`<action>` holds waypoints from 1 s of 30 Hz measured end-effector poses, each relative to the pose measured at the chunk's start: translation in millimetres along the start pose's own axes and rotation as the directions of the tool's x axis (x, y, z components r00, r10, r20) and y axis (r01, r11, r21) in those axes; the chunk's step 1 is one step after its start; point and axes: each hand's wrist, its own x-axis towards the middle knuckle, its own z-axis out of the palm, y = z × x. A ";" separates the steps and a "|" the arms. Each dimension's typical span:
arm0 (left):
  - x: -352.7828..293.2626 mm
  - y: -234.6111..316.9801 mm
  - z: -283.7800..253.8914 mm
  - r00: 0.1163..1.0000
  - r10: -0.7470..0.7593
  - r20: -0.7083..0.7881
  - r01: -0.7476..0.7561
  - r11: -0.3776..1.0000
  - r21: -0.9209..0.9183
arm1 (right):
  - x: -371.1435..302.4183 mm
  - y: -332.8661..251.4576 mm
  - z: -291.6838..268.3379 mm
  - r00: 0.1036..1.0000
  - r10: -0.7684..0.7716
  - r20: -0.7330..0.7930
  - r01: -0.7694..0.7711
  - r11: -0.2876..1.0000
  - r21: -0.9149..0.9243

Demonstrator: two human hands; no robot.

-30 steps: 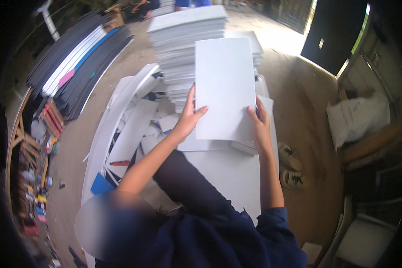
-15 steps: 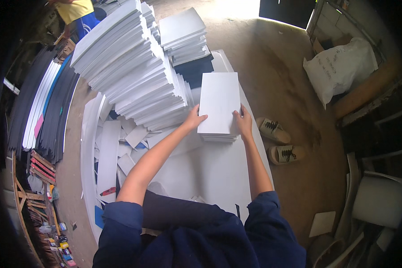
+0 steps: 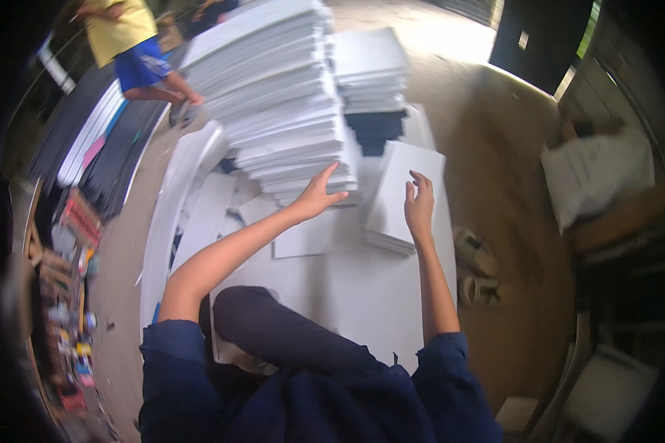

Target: The person sits on the floor and uses a utility knife to trim the edges of blue and white paper sheets. They place each sheet on a black cutting mat, align it, and cut along the edges before stacking the finished pieces.

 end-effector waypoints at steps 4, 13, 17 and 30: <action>-76.4 -18.2 -91.7 0.950 -0.022 -0.310 -0.005 0.996 -0.086 | -0.8 -93.9 53.3 0.953 -0.068 0.296 -0.026 0.953 0.301; -367.6 -115.3 -196.6 0.414 -0.541 -0.732 0.281 0.841 -0.463 | -127.5 -301.8 228.4 0.364 -0.580 0.729 0.051 0.794 0.606; -479.5 -143.0 -192.6 0.108 -0.693 -0.712 0.331 0.701 -0.632 | -197.1 -329.9 305.7 0.084 -0.603 0.793 0.132 0.796 0.591; -590.7 -290.7 -84.1 0.009 -0.633 -0.774 0.675 0.575 -0.463 | -322.5 -256.8 457.8 -0.178 -0.445 0.877 0.524 0.712 0.468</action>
